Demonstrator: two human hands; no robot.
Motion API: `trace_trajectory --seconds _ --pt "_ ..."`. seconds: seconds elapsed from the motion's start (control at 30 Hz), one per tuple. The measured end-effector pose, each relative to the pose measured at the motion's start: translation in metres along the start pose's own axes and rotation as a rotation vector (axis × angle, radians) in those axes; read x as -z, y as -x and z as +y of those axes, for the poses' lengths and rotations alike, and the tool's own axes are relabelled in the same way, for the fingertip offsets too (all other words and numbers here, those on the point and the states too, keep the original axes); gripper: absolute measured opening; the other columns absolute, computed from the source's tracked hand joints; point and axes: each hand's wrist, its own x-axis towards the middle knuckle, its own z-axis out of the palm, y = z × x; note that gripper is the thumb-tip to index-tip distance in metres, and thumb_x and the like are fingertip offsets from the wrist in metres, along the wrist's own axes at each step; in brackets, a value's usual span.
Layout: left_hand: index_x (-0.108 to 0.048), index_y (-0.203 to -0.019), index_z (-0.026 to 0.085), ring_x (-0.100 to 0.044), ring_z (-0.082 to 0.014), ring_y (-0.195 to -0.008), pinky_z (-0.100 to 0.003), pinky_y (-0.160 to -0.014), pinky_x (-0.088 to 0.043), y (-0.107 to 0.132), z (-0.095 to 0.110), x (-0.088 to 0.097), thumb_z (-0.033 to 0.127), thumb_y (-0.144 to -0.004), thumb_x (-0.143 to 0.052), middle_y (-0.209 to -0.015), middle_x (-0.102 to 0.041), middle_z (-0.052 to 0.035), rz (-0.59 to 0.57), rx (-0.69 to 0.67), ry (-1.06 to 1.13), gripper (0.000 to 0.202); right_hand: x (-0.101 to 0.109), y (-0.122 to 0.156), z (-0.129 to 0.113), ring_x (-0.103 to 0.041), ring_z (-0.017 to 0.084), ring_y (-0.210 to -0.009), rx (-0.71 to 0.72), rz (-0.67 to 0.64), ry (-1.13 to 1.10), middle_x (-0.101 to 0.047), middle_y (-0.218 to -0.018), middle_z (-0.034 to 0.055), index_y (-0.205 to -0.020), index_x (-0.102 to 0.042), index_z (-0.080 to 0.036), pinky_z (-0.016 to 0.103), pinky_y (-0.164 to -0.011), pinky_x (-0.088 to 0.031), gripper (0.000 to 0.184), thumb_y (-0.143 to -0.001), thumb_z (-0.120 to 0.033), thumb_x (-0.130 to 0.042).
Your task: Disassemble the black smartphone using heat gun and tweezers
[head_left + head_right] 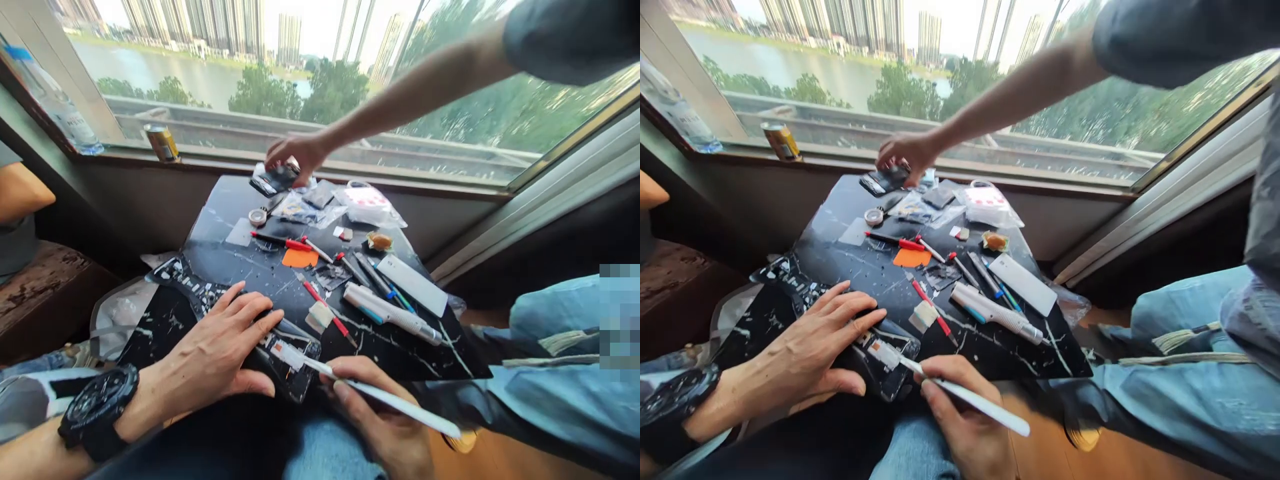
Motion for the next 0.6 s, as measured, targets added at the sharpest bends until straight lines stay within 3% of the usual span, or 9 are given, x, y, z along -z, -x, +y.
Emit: trace_trajectory --seconds 0.13,0.23,0.43,0.6 --pt "-0.051 -0.151 0.016 -0.055 -0.0332 -0.136 -0.062 -0.127 -0.029 0.003 -0.002 -0.004 0.074 -0.087 -0.062 -0.14 -0.062 -0.0155 0.019 0.006 -0.034 0.088 0.006 -0.008 -0.002 -0.079 0.021 -0.08 0.161 -0.101 0.113 -0.083 -0.092 0.0023 -0.102 -0.084 -0.03 0.024 -0.075 -0.064 0.015 -0.091 -0.025 -0.074" --pt "-0.05 -0.152 0.015 -0.054 -0.0318 -0.137 -0.06 -0.13 -0.024 0.002 -0.002 -0.003 0.074 -0.089 -0.06 -0.141 -0.062 -0.0153 0.036 -0.021 -0.041 0.087 0.01 -0.008 0.0 -0.081 0.02 -0.085 0.215 -0.164 0.136 -0.084 -0.098 0.003 -0.11 -0.084 -0.03 0.024 -0.078 -0.064 0.022 -0.094 -0.022 -0.072" --pt "-0.058 -0.141 0.012 -0.054 -0.0315 -0.136 -0.059 -0.129 -0.021 -0.006 0.004 0.005 0.06 -0.101 -0.056 -0.142 -0.062 -0.0173 0.005 -0.071 0.046 0.062 0.013 -0.002 0.01 -0.08 0.019 -0.101 0.208 -0.181 0.081 -0.084 -0.115 0.0009 -0.117 -0.083 -0.037 0.023 -0.093 -0.062 0.028 -0.097 -0.021 -0.073" --pt "-0.061 -0.137 0.016 -0.057 -0.024 -0.132 -0.052 -0.131 -0.021 -0.015 0.012 0.006 0.038 -0.105 -0.06 -0.134 -0.065 -0.011 0.012 -0.067 0.16 0.038 0.013 -0.005 0.011 -0.08 0.018 -0.1 0.199 -0.195 0.048 -0.084 -0.115 0.0006 -0.116 -0.084 -0.038 0.023 -0.091 -0.062 0.028 -0.096 -0.021 -0.074"
